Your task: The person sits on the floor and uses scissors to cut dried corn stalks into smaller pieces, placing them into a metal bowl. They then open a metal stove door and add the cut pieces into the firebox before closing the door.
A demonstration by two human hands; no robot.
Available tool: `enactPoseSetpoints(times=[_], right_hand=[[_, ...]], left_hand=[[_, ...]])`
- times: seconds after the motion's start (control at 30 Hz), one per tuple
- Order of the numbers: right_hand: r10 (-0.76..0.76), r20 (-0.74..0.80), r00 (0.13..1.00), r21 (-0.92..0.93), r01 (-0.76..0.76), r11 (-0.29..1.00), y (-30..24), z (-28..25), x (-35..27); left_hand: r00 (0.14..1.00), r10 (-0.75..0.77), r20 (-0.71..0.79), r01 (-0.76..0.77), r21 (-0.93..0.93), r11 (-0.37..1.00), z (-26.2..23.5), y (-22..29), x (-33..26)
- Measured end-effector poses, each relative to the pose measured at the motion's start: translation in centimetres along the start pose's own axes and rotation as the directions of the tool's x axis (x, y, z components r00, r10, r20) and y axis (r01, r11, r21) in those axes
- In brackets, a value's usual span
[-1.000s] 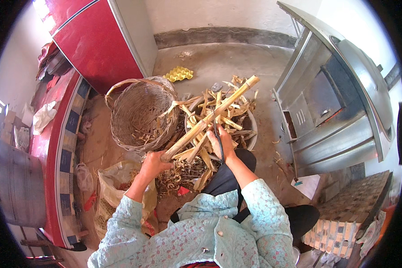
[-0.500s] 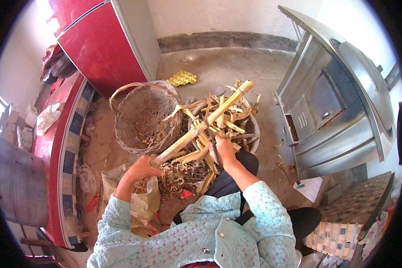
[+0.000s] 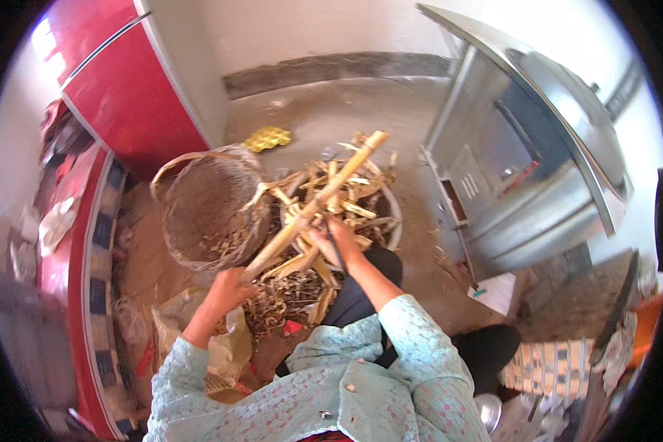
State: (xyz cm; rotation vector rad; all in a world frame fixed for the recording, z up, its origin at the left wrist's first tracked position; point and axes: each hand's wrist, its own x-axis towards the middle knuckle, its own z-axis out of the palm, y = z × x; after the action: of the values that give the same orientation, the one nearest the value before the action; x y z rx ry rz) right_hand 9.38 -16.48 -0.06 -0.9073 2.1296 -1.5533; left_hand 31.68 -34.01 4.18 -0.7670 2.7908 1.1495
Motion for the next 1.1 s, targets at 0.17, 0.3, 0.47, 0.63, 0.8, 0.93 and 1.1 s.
enactPoseSetpoints(times=[0.17,0.3,0.47,0.63,0.8,0.93,1.1], right_hand=[[0.006,0.106,0.994,-0.423,0.039,0.905,-1.4,-0.3,-0.8],[0.149,0.184,0.971,-0.152,-0.122,0.981,-2.2,-1.0,-0.7],[0.030,0.082,0.996,-0.104,-0.021,0.994,-0.1,-0.4,-0.4],[0.100,0.118,0.988,-0.343,-0.054,0.938,-1.7,-1.1,-0.8],[0.117,0.117,0.986,-0.385,-0.064,0.921,-1.5,-0.7,-0.7],[0.043,0.057,0.997,-0.373,-0.019,0.928,-0.6,-0.2,-0.7],[0.009,0.044,0.999,-0.376,0.008,0.927,-0.7,-0.2,-1.1]], left_hand=[[0.993,0.002,-0.121,0.016,0.153,0.988,-0.3,-0.5,0.0],[0.987,-0.155,0.028,0.157,-0.068,0.985,-0.1,0.9,-0.2],[0.983,-0.164,0.081,0.173,-0.117,0.978,0.5,0.4,0.1],[0.957,-0.245,0.158,0.275,-0.206,0.939,-0.4,1.8,-0.2],[0.971,-0.201,0.127,0.212,-0.078,0.974,-1.3,1.2,-0.1],[0.991,-0.135,-0.023,0.137,0.135,0.981,-2.3,1.2,0.2],[0.983,-0.067,-0.168,0.123,0.343,0.931,-3.8,1.2,-0.2]])
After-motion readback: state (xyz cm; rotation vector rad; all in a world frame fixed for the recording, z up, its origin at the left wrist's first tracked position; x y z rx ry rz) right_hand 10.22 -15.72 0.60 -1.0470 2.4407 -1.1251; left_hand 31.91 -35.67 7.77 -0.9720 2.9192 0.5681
